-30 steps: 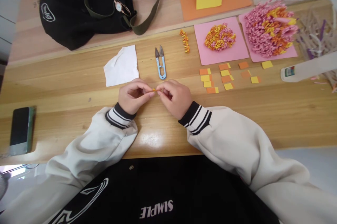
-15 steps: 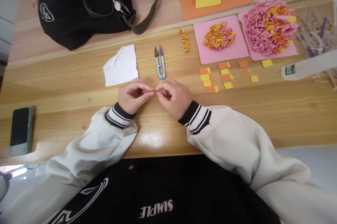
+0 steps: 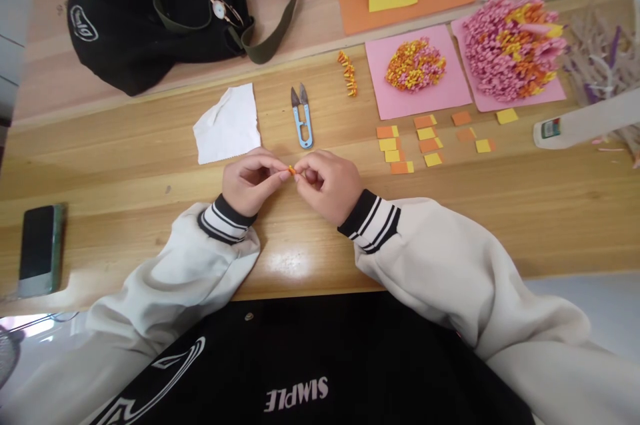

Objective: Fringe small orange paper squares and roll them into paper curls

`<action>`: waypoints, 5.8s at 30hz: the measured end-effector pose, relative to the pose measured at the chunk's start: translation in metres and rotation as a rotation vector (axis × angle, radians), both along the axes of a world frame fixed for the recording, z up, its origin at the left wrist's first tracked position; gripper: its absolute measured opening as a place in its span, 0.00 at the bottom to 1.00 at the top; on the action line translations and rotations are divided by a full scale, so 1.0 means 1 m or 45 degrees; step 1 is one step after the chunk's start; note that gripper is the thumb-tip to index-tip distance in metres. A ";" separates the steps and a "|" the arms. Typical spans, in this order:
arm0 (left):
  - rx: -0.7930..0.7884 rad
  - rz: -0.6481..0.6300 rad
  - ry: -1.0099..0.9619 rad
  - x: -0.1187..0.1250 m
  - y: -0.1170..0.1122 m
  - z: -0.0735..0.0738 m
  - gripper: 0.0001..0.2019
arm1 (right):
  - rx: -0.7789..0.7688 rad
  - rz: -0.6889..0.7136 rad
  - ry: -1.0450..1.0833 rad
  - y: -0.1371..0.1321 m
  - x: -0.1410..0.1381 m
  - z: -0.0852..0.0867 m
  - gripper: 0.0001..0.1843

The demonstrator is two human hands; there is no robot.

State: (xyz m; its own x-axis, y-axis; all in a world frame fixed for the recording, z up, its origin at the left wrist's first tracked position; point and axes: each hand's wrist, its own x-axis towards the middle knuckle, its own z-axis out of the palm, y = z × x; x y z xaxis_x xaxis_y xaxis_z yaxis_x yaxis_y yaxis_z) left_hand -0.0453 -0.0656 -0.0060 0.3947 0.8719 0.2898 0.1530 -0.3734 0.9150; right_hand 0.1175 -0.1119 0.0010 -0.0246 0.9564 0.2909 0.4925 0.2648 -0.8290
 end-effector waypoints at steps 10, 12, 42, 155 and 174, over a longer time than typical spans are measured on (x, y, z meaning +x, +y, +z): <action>0.004 -0.005 0.005 0.000 0.000 -0.001 0.05 | -0.006 0.001 0.011 0.000 0.001 -0.001 0.02; 0.006 -0.007 0.000 0.000 0.000 -0.001 0.05 | -0.013 0.015 0.008 0.000 0.000 0.000 0.02; -0.065 -0.023 -0.046 0.000 0.002 -0.001 0.09 | 0.127 0.131 -0.151 0.001 0.004 -0.001 0.04; -0.134 -0.019 -0.019 -0.001 0.000 0.003 0.07 | -0.490 -0.008 0.538 0.005 0.000 -0.001 0.09; -0.203 -0.060 -0.050 -0.003 0.000 0.006 0.06 | -0.481 -0.011 0.480 0.005 0.002 0.007 0.09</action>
State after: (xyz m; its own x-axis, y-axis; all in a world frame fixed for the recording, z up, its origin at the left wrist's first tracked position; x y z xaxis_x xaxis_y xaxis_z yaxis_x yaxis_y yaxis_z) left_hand -0.0481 -0.0658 0.0005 0.4277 0.8887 0.1652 0.1017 -0.2289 0.9681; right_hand 0.1190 -0.1073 0.0077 0.0234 0.9960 -0.0868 0.1426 -0.0892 -0.9857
